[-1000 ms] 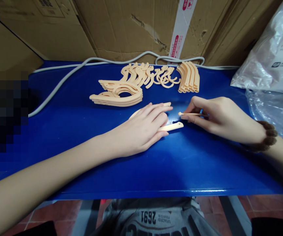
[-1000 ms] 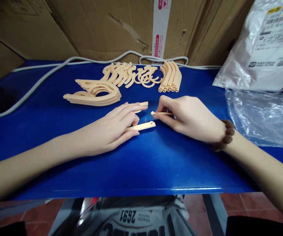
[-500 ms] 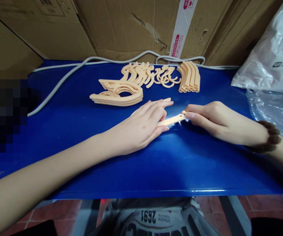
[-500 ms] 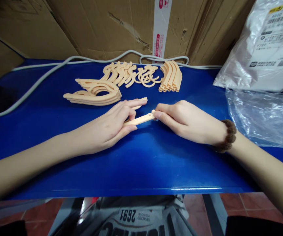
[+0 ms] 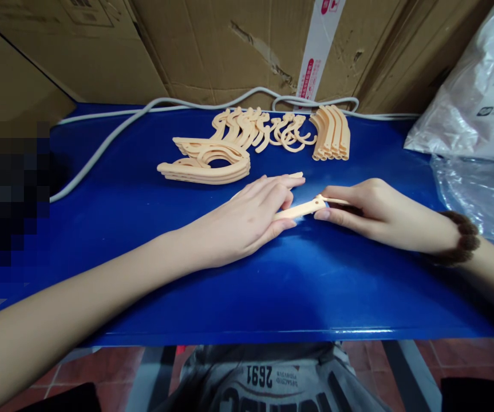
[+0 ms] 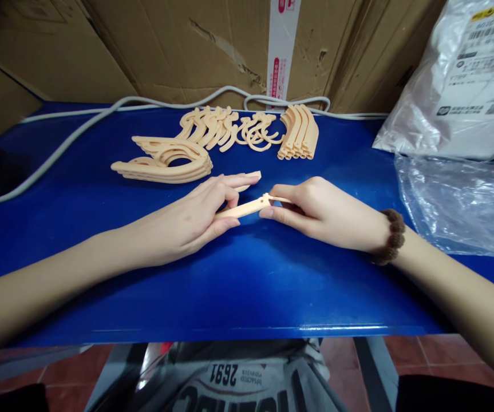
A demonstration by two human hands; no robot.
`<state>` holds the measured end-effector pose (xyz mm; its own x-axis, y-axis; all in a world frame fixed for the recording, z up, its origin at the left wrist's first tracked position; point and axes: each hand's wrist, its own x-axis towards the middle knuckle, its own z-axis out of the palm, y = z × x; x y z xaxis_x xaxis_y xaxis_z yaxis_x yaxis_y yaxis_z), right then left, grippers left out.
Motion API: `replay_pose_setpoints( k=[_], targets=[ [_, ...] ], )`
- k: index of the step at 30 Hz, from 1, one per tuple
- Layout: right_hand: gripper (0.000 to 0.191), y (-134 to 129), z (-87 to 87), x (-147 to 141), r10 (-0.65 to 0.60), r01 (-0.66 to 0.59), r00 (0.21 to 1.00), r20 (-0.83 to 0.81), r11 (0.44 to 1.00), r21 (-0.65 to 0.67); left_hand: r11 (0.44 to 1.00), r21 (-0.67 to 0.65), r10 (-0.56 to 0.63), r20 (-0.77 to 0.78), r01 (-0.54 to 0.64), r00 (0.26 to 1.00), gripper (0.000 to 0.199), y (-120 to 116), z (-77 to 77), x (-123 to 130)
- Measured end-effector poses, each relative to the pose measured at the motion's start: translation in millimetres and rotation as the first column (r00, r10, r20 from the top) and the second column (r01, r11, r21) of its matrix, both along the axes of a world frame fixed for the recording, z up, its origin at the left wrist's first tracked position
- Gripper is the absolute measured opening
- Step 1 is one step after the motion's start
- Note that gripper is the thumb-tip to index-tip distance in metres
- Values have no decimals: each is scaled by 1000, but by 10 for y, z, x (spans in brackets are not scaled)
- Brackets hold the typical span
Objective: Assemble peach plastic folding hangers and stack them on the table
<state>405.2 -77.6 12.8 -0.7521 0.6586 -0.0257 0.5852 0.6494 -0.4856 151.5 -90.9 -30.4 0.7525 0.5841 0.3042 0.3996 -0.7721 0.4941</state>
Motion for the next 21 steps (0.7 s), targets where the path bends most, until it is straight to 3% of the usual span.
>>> replay_pose_setpoints(
  k=[10, 16, 21],
  targets=[
    [38, -28, -27, -27, -13, 13, 999, -50, 1000, 8, 996, 83, -14, -78, 20, 997, 24, 10, 5, -3],
    [36, -59, -89, -23, -10, 8, 1000, 6, 985, 170, 998, 67, -3, -83, 9, 997, 26, 11, 1, -6],
    [43, -69, -143, 2, -1, -27, 997, 82, 938, 345, 997, 72, -6, -93, 13, 996, 25, 16, -2, -7]
  ],
)
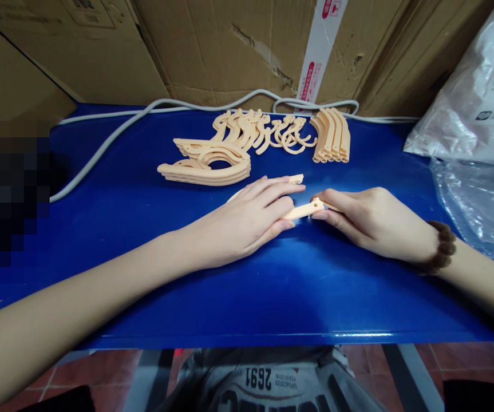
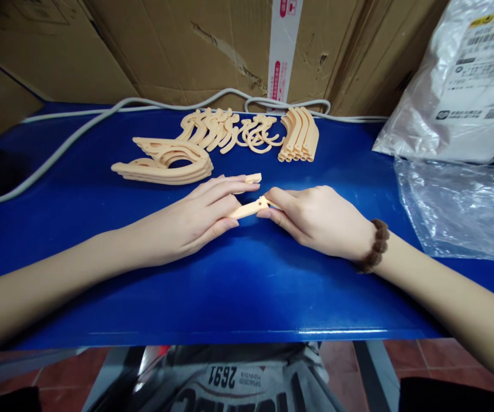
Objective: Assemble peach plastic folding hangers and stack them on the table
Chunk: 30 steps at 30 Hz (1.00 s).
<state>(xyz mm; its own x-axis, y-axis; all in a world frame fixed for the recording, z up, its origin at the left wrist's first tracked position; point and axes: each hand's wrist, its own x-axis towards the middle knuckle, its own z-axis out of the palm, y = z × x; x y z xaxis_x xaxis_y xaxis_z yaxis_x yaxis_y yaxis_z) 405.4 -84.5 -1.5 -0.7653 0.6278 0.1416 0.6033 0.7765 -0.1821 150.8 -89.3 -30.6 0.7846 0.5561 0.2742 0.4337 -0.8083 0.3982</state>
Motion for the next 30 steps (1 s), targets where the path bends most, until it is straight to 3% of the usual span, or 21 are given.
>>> replay_pose_setpoints(
  k=[13, 18, 30],
  targets=[
    [47, -32, -25, 15, 6, -45, 990, 140, 961, 273, 1000, 25, -12, 8, 11, 1000, 27, 8, -9, -12],
    [45, -37, -9, -7, 5, -97, 977, 212, 899, 426, 999, 34, -16, 9, 16, 1000, 29, 12, -19, -14],
    [39, -44, 27, -22, 12, -192, 960, 281, 756, 626, 999, 27, -21, -11, 22, 1000, 28, 15, -16, -14]
  ],
)
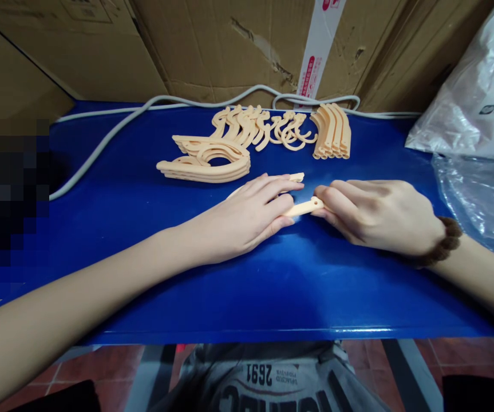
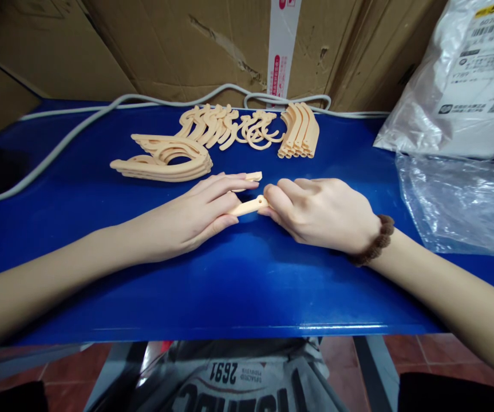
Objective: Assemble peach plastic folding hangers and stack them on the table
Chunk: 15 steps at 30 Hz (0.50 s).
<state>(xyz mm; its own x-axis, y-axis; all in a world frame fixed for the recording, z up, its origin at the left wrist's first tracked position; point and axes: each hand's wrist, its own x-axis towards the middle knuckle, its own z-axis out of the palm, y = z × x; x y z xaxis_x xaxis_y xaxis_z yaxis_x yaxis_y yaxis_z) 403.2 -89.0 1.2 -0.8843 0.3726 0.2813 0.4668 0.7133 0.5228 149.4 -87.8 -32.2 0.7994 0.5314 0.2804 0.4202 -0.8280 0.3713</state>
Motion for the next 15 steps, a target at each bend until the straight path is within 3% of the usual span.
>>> replay_pose_setpoints(
  k=[8, 15],
  targets=[
    [35, 12, 13, -16, 37, -37, 999, -23, 999, 36, 1000, 4, -13, -3, 13, 1000, 29, 11, -7, -3],
    [40, 15, -10, -7, -19, -4, 992, -123, 983, -185, 1000, 11, -29, -12, 29, 1000, 29, 23, 7, -6]
  ],
)
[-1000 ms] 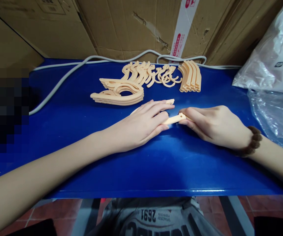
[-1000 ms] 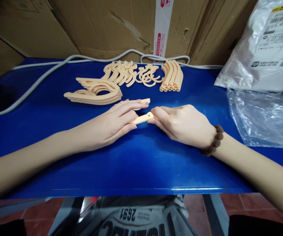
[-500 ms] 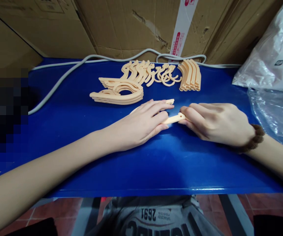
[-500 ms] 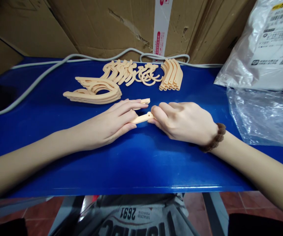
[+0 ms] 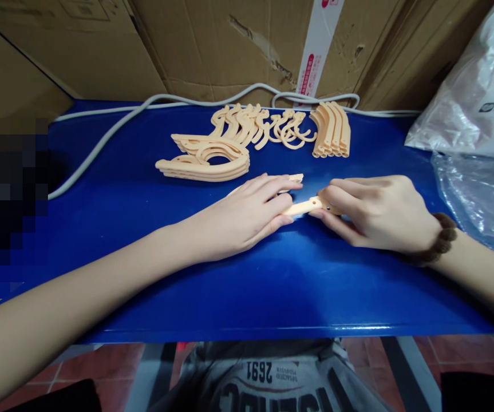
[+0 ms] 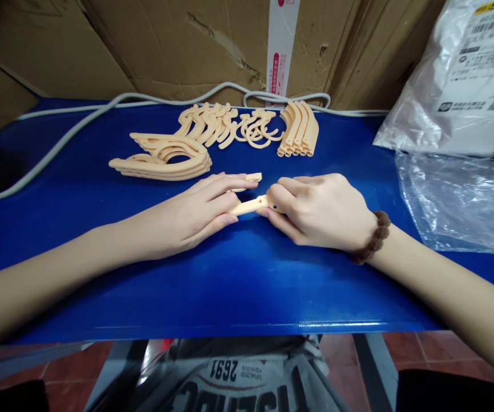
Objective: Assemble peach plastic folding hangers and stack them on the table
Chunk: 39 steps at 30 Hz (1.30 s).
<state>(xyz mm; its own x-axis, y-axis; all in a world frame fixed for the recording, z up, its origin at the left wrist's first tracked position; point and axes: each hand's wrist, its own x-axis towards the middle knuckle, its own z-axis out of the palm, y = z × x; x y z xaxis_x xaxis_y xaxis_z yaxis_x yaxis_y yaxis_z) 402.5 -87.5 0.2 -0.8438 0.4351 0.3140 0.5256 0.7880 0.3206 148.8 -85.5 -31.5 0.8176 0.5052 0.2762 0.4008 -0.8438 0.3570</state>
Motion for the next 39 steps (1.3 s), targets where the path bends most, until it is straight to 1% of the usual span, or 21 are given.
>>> replay_pose_setpoints(
  k=[3, 5, 9, 15, 20, 26, 32, 35, 39],
  targets=[
    [41, 0, -2, 9, -27, 26, 1000, -6, 992, -121, 1000, 5, 4, -14, -4, 1000, 27, -2, 3, 0],
    [41, 0, 2, 15, -36, 34, 999, -12, 985, -171, 1000, 2, 0, -21, 0, 1000, 27, -6, 8, -2],
    [40, -3, 11, 18, -23, 13, 999, -47, 980, -199, 1000, -10, -7, -30, 6, 1000, 27, -12, 18, -7],
    [44, -2, 8, 18, -29, 12, 998, -63, 968, -249, 1000, -15, -8, -40, 8, 999, 27, -14, 22, -13],
    [46, 0, 18, 12, -62, 39, 997, -53, 936, -350, 1000, -18, -18, -42, 17, 999, 25, -15, 27, -18],
    [42, -6, 45, 11, -104, 67, 993, -53, 879, -472, 999, -34, -40, -22, 40, 999, 23, -10, 35, -20],
    [40, -20, 54, 7, -116, 61, 991, -74, 853, -518, 997, -54, -60, 3, 60, 998, 22, -11, 38, -18],
    [38, -32, 59, 9, -97, 36, 991, -95, 861, -508, 996, -56, -69, 11, 69, 998, 22, -12, 35, -12],
    [33, -48, 59, 13, -52, 4, 994, -92, 886, -463, 993, -84, -80, 2, 80, 997, 23, -14, 46, -23]
  ],
)
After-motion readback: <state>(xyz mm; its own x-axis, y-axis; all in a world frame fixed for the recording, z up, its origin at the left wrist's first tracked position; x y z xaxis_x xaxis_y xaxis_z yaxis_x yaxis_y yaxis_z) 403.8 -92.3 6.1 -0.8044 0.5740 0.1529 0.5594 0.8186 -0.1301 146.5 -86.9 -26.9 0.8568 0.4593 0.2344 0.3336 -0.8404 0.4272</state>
